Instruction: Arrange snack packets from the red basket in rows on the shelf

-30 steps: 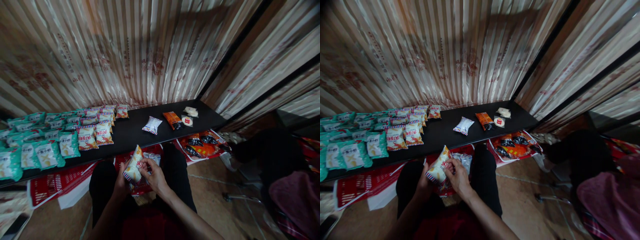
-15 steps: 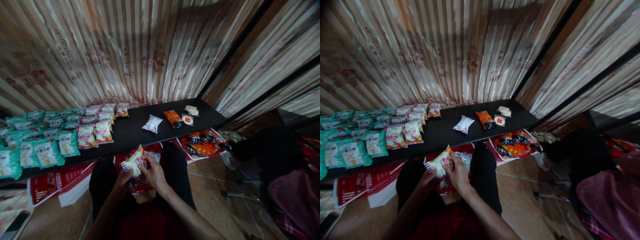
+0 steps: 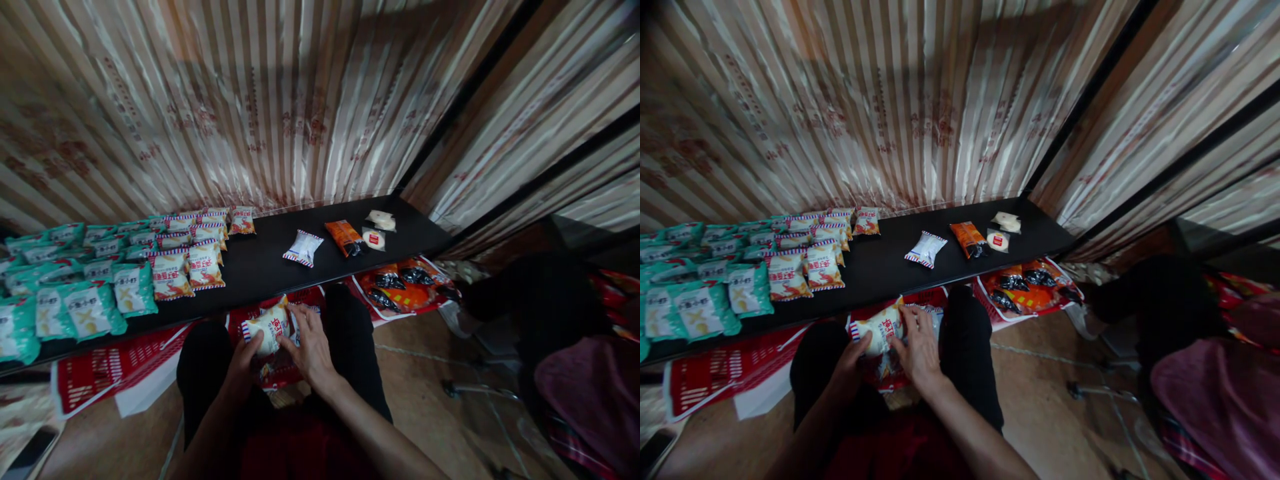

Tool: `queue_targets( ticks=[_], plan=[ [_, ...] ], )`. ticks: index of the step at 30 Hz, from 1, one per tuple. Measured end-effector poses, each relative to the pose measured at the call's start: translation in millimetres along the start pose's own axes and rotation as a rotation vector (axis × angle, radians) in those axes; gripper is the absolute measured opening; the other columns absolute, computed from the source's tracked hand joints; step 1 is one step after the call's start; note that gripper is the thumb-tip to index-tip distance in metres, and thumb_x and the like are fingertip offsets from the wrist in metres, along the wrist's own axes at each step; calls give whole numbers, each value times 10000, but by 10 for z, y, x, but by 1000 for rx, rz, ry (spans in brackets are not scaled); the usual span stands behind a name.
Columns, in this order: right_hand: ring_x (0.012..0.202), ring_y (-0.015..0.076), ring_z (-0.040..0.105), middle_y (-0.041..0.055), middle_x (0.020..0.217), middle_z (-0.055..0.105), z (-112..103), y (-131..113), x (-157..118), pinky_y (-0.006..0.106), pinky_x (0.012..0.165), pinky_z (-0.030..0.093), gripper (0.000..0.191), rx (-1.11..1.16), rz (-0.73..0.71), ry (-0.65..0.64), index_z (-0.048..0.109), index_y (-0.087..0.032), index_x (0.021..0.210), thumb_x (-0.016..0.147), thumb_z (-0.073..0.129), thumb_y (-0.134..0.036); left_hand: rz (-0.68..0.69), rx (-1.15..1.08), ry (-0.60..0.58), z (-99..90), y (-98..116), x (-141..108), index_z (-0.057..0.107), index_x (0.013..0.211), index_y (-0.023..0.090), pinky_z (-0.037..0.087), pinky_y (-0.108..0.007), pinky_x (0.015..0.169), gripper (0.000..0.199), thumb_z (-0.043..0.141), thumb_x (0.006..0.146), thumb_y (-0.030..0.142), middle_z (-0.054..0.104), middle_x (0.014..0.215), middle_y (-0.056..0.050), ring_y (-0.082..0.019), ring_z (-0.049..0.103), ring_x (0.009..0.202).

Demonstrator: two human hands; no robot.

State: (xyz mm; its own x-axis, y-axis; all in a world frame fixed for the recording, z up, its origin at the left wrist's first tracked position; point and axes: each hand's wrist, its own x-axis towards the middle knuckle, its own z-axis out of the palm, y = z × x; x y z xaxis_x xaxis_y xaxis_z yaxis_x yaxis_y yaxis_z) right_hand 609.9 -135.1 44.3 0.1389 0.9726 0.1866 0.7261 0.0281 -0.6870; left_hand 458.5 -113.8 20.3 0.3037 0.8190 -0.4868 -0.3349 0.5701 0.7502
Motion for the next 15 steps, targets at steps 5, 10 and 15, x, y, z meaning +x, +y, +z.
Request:
queue_targets(
  ticks=[5, 10, 15],
  plan=[
    [1340, 275, 295, 125, 1430, 384, -43, 53, 26, 485, 1097, 295, 698, -74, -214, -233, 365, -192, 1385, 742, 626, -116, 9, 242, -51, -43, 137, -3, 649, 1066, 121, 481, -373, 860, 582, 733, 631, 498, 673, 1079, -132, -294, 624, 975],
    [1360, 249, 285, 131, 1464, 344, -99, 65, 44, 433, 1110, 275, 708, 29, -284, -544, 330, -172, 1409, 756, 605, -155, -42, 552, -283, -133, 385, -32, 655, 1064, 158, 472, -359, 859, 547, 707, 655, 518, 686, 1032, -80, -278, 604, 971],
    [1232, 241, 474, 137, 1356, 493, -101, 55, 53, 375, 1034, 378, 644, 161, -213, -545, 361, -159, 1391, 795, 587, -243, -96, 538, -388, -170, 567, -36, 631, 1116, 171, 457, -350, 891, 559, 686, 687, 525, 667, 1096, -84, -269, 588, 1033]
  ],
)
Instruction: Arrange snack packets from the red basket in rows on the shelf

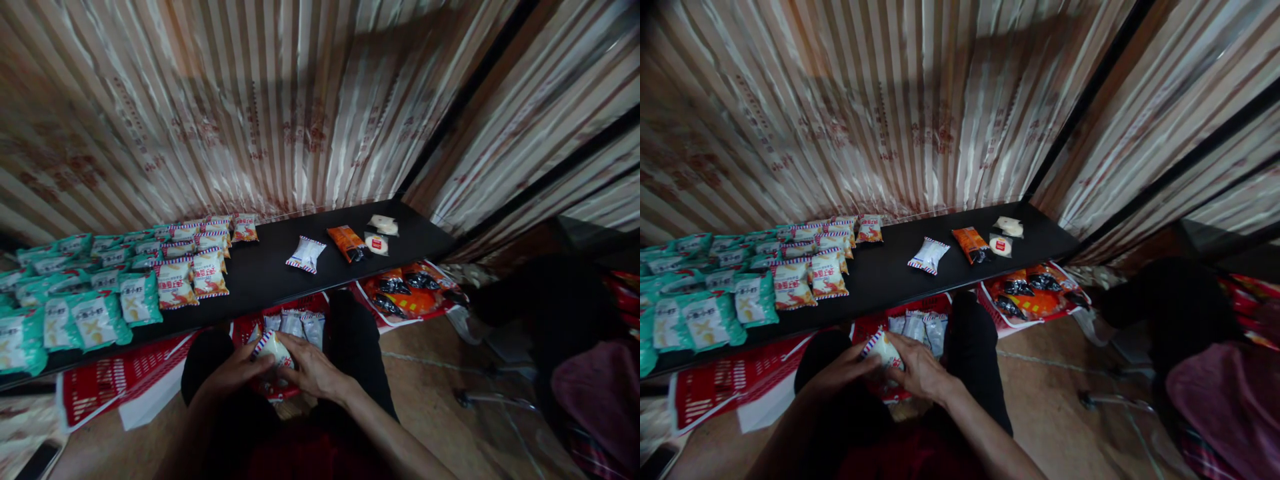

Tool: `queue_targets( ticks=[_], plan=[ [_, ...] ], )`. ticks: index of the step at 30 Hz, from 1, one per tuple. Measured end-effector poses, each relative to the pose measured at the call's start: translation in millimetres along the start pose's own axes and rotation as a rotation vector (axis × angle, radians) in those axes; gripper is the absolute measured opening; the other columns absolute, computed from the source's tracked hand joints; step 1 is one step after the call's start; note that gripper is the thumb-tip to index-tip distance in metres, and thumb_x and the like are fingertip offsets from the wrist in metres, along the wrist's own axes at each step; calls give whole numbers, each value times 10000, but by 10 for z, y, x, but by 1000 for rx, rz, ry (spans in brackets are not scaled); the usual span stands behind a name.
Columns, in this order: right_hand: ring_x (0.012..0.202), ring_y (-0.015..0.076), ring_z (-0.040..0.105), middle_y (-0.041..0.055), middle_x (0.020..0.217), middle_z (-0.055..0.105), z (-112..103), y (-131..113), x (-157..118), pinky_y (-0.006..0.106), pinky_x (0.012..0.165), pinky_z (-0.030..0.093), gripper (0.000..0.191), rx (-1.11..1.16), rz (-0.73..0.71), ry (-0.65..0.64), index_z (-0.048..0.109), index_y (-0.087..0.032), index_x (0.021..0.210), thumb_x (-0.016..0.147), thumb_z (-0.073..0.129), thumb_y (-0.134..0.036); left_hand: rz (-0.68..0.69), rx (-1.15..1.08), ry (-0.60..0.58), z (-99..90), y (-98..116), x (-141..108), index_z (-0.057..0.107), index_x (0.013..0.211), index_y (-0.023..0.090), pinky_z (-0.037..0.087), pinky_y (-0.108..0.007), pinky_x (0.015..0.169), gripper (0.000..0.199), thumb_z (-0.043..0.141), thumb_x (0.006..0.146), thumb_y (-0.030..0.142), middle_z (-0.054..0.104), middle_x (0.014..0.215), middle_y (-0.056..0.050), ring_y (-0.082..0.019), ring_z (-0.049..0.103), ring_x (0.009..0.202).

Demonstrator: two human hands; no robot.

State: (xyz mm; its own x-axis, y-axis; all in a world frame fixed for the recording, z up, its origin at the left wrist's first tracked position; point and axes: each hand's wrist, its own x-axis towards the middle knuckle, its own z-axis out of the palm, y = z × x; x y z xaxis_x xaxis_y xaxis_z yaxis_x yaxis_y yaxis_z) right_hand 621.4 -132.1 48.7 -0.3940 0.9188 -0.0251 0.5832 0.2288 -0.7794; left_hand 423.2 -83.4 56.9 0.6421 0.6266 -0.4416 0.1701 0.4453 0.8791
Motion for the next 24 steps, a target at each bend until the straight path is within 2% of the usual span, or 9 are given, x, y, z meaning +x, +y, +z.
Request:
queue_targets(
  ticks=[4, 9, 12, 16, 21, 24],
  plan=[
    [1140, 252, 544, 119, 1277, 564, -35, -9, 16, 373, 977, 417, 623, 113, 77, 98, 406, -181, 1361, 802, 605, -370, 14, -143, 138, -85, -26, 5, 574, 1211, 208, 434, -356, 939, 646, 720, 659, 509, 619, 1208, -72, -280, 544, 1129],
    [997, 245, 609, 94, 1151, 638, -44, -7, 70, 351, 859, 475, 628, 254, 219, 206, 451, -189, 1322, 780, 610, -464, 88, -258, 245, -39, -132, 44, 628, 1093, 153, 472, -381, 872, 575, 722, 654, 512, 678, 1068, -111, -288, 619, 992],
    [991, 252, 610, 85, 1136, 645, -13, -18, 122, 369, 851, 476, 642, 295, 280, 264, 459, -194, 1311, 757, 626, -473, 135, -340, 291, 60, -157, 86, 641, 1030, 150, 489, -379, 839, 519, 723, 655, 498, 692, 1023, -116, -283, 643, 940],
    [973, 262, 615, 92, 1107, 656, 22, -52, 209, 385, 845, 477, 612, 340, 332, 355, 505, -181, 1253, 722, 656, -445, 158, -363, 382, 131, -174, 163, 641, 1053, 179, 463, -387, 917, 565, 777, 587, 468, 676, 1092, -112, -301, 602, 1055],
    [981, 265, 613, 93, 1109, 656, 42, -38, 334, 395, 854, 481, 585, 410, 354, 459, 509, -191, 1238, 720, 667, -412, 116, -376, 362, 178, -262, 298, 619, 1067, 170, 463, -419, 922, 645, 800, 537, 491, 661, 1116, -142, -336, 574, 1096],
    [998, 266, 611, 96, 1115, 652, 47, 0, 396, 409, 875, 474, 590, 430, 367, 451, 488, -194, 1253, 730, 659, -405, 139, -375, 416, 212, -278, 352, 593, 1098, 179, 473, -407, 909, 653, 767, 574, 529, 657, 1127, -131, -325, 579, 1092]
  ],
)
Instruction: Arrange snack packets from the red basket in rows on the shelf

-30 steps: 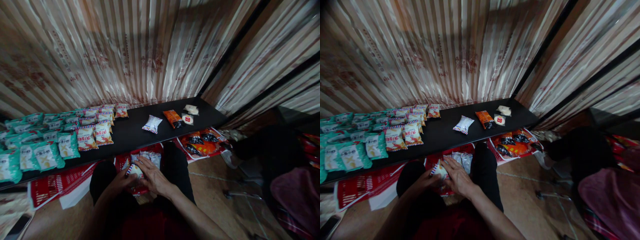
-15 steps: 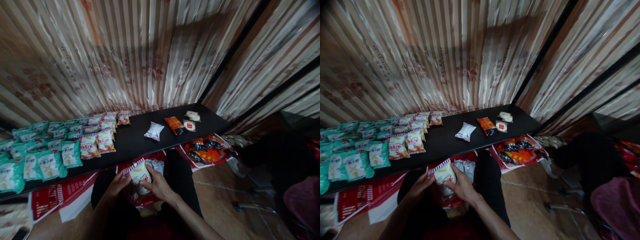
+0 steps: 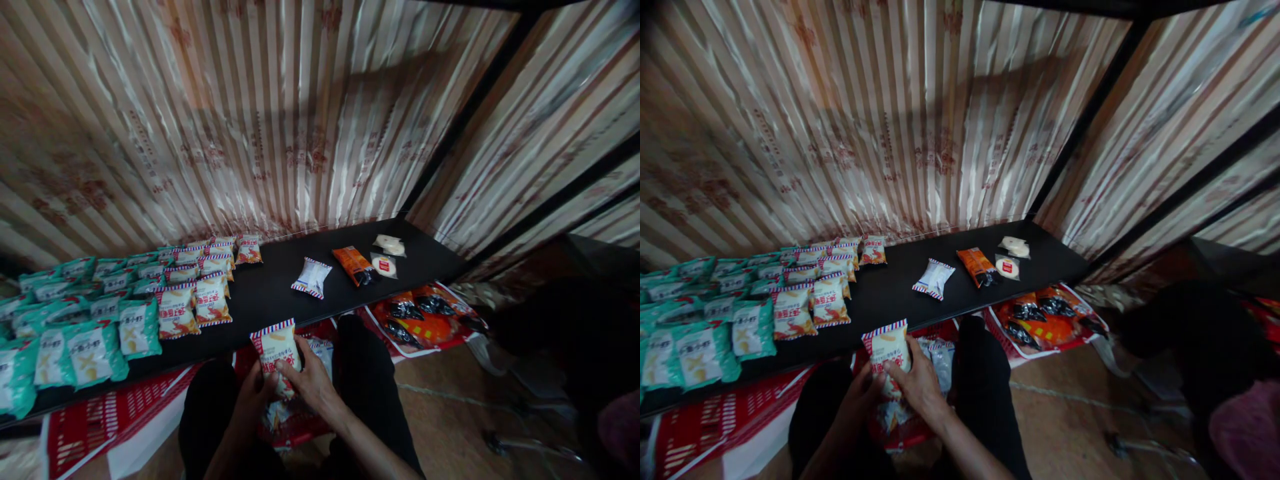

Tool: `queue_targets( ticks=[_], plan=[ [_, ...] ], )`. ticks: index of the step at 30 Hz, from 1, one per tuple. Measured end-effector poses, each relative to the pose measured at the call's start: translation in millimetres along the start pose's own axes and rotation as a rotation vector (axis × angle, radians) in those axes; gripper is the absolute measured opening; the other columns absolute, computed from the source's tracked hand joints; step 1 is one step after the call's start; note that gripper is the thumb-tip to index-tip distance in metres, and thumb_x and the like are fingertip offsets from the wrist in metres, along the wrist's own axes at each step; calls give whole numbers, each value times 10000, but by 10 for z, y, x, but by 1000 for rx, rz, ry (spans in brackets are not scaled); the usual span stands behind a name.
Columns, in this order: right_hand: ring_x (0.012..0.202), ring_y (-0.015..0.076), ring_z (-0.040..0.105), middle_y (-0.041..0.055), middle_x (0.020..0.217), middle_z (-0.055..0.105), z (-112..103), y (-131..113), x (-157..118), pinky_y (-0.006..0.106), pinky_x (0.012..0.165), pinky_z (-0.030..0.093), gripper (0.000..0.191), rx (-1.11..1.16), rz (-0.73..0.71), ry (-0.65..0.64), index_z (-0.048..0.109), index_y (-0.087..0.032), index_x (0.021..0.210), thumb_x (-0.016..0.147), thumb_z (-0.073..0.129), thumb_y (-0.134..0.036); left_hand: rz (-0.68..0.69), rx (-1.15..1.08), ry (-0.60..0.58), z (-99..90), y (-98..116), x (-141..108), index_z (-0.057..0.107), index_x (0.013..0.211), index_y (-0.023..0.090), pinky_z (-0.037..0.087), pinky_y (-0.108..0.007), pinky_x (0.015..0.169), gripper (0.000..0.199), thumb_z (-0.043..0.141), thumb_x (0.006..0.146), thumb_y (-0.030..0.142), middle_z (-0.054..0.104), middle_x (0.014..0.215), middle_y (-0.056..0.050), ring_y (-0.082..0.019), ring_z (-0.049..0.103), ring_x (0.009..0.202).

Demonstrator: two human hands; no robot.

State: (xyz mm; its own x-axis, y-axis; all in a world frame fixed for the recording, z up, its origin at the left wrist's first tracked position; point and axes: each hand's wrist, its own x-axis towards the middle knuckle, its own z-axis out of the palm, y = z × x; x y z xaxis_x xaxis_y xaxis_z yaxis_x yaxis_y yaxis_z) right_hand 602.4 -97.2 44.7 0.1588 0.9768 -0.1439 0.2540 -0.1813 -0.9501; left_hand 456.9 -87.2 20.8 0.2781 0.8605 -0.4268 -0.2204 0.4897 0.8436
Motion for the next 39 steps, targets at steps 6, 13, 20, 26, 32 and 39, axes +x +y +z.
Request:
queue_targets(
  ticks=[6, 13, 20, 26, 32, 39],
  plan=[
    [1121, 246, 566, 104, 1229, 597, 18, 19, 119, 411, 964, 443, 565, 165, -19, -102, 464, -201, 1272, 790, 589, -467, 48, 68, -19, -36, 100, 91, 627, 1024, 159, 487, -402, 874, 568, 736, 613, 535, 678, 1063, -122, -321, 605, 1032],
    [1029, 263, 620, 80, 1101, 667, -19, -46, 223, 433, 913, 479, 497, 328, -26, -226, 563, -217, 1170, 768, 609, -507, 69, 78, 52, -67, 195, 201, 645, 1017, 174, 477, -380, 890, 552, 744, 602, 524, 688, 1047, -94, -307, 605, 1032],
    [992, 245, 630, 65, 1083, 673, -91, -136, 272, 423, 907, 476, 597, 385, -2, -326, 546, -216, 1193, 710, 652, -551, 56, 53, 121, -23, 268, 268, 653, 1001, 165, 497, -375, 848, 559, 774, 565, 494, 708, 976, -90, -304, 632, 974],
    [962, 255, 639, 77, 1041, 682, -143, -81, 329, 446, 905, 470, 646, 481, 33, -261, 559, -201, 1154, 636, 715, -554, 0, -43, 7, 21, 337, 239, 616, 1078, 139, 481, -402, 873, 619, 772, 583, 477, 692, 1028, -136, -297, 640, 970],
    [930, 247, 652, 75, 1004, 695, -75, -49, 382, 442, 887, 484, 651, 513, 99, -251, 549, -189, 1151, 623, 740, -518, 12, -92, 63, -22, 310, 237, 637, 1038, 146, 467, -408, 897, 545, 775, 590, 422, 702, 1003, -118, -279, 644, 964],
    [860, 222, 668, 55, 943, 704, -17, -63, 496, 430, 868, 493, 675, 478, 154, -358, 527, -190, 1191, 620, 760, -465, 15, -39, 164, -87, 366, 292, 634, 1028, 144, 487, -377, 863, 465, 739, 652, 397, 707, 988, -114, -259, 655, 934]
  ],
)
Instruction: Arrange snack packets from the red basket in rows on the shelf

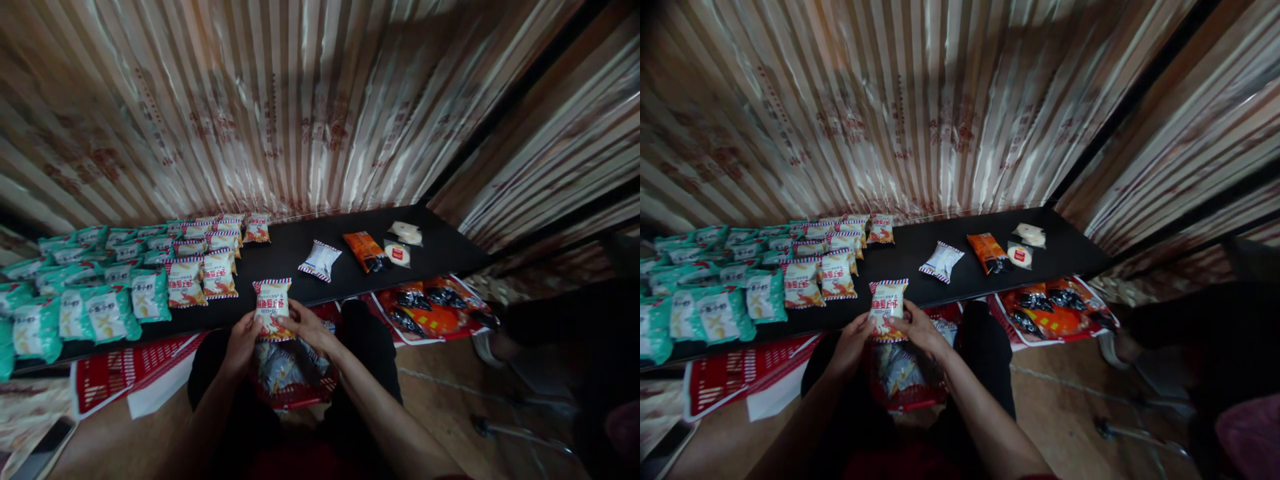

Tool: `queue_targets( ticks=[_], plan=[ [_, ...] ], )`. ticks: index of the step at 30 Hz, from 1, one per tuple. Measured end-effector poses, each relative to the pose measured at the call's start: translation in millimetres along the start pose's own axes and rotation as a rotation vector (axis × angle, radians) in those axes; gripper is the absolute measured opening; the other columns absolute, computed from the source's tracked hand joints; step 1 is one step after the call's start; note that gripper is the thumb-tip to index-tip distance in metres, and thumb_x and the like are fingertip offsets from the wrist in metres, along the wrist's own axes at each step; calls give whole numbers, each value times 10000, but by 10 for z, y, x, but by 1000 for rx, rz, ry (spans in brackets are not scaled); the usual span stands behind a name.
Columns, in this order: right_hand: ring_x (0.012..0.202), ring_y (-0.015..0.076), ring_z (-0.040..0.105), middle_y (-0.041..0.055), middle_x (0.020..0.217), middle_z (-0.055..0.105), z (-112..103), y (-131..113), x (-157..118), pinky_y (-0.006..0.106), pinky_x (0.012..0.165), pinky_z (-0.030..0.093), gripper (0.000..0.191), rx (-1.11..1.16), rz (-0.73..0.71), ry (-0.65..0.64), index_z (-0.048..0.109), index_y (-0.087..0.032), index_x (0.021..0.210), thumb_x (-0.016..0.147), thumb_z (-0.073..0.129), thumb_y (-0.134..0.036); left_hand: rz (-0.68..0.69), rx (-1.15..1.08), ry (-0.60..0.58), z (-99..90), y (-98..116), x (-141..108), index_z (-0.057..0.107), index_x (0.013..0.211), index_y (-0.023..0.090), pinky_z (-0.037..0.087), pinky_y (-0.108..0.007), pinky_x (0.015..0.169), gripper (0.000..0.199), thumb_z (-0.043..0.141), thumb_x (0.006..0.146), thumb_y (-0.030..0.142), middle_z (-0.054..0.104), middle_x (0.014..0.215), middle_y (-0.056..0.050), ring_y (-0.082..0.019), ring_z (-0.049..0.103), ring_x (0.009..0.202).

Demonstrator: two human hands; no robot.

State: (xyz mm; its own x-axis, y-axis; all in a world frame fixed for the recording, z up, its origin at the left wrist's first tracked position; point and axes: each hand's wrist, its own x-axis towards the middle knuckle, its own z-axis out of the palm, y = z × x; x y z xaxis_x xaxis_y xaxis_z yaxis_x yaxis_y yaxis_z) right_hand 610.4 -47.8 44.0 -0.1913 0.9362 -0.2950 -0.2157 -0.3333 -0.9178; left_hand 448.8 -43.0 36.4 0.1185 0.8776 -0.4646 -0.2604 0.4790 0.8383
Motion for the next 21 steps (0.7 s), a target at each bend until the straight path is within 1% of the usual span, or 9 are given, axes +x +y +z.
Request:
queue_targets(
  ticks=[3, 6, 9, 11, 14, 17, 19, 21],
  plan=[
    [868, 225, 666, 61, 947, 701, -21, -46, 51, 432, 866, 492, 679, 1, -11, -10, 528, -181, 1192, 608, 773, -427, 10, 13, 15, 26, 29, 42, 634, 1016, 147, 486, -362, 871, 419, 735, 671, 363, 695, 1035, -117, -254, 647, 966],
    [888, 230, 660, 70, 975, 697, -18, -74, 125, 434, 879, 485, 642, -11, -49, 21, 543, -172, 1161, 611, 770, -412, 34, 23, 53, 58, 41, 125, 631, 999, 156, 481, -358, 883, 376, 732, 682, 330, 684, 1064, -118, -250, 638, 992],
    [892, 238, 660, 76, 987, 697, 3, -83, 230, 439, 881, 486, 633, 9, -71, 53, 536, -167, 1153, 615, 763, -412, 73, 30, 97, 67, 42, 256, 609, 1006, 156, 482, -359, 875, 384, 726, 686, 333, 683, 1054, -124, -247, 643, 976],
    [908, 247, 658, 77, 979, 699, 17, -93, 312, 446, 880, 487, 643, 19, -79, 68, 520, -168, 1164, 618, 760, -406, 118, 54, 100, 58, 36, 361, 600, 1003, 152, 486, -360, 859, 398, 720, 685, 359, 681, 1050, -128, -251, 644, 965],
    [945, 258, 650, 74, 974, 702, 29, -107, 435, 452, 876, 491, 649, 16, -98, 88, 500, -177, 1180, 622, 755, -388, 229, 128, 108, 32, 13, 527, 602, 980, 149, 492, -354, 830, 399, 693, 695, 414, 689, 1005, -120, -251, 651, 928],
    [938, 254, 652, 61, 982, 701, 18, -91, 573, 450, 861, 501, 624, -18, -107, 110, 490, -194, 1192, 643, 732, -367, 300, 205, 131, 5, -32, 690, 607, 973, 158, 493, -343, 817, 383, 657, 717, 439, 695, 963, -106, -247, 653, 909],
    [918, 245, 656, 54, 990, 699, -10, -55, 686, 441, 854, 507, 591, -69, -108, 139, 491, -198, 1194, 662, 708, -334, 338, 277, 167, -8, -69, 798, 609, 990, 164, 490, -345, 827, 374, 623, 739, 442, 691, 973, -102, -242, 648, 917],
    [919, 237, 653, 52, 1004, 695, -54, -10, 813, 424, 858, 507, 555, -140, -123, 187, 501, -196, 1190, 672, 681, -278, 394, 386, 227, -15, -101, 904, 610, 1013, 161, 490, -357, 833, 376, 574, 765, 441, 684, 988, -103, -237, 642, 916]
  ],
)
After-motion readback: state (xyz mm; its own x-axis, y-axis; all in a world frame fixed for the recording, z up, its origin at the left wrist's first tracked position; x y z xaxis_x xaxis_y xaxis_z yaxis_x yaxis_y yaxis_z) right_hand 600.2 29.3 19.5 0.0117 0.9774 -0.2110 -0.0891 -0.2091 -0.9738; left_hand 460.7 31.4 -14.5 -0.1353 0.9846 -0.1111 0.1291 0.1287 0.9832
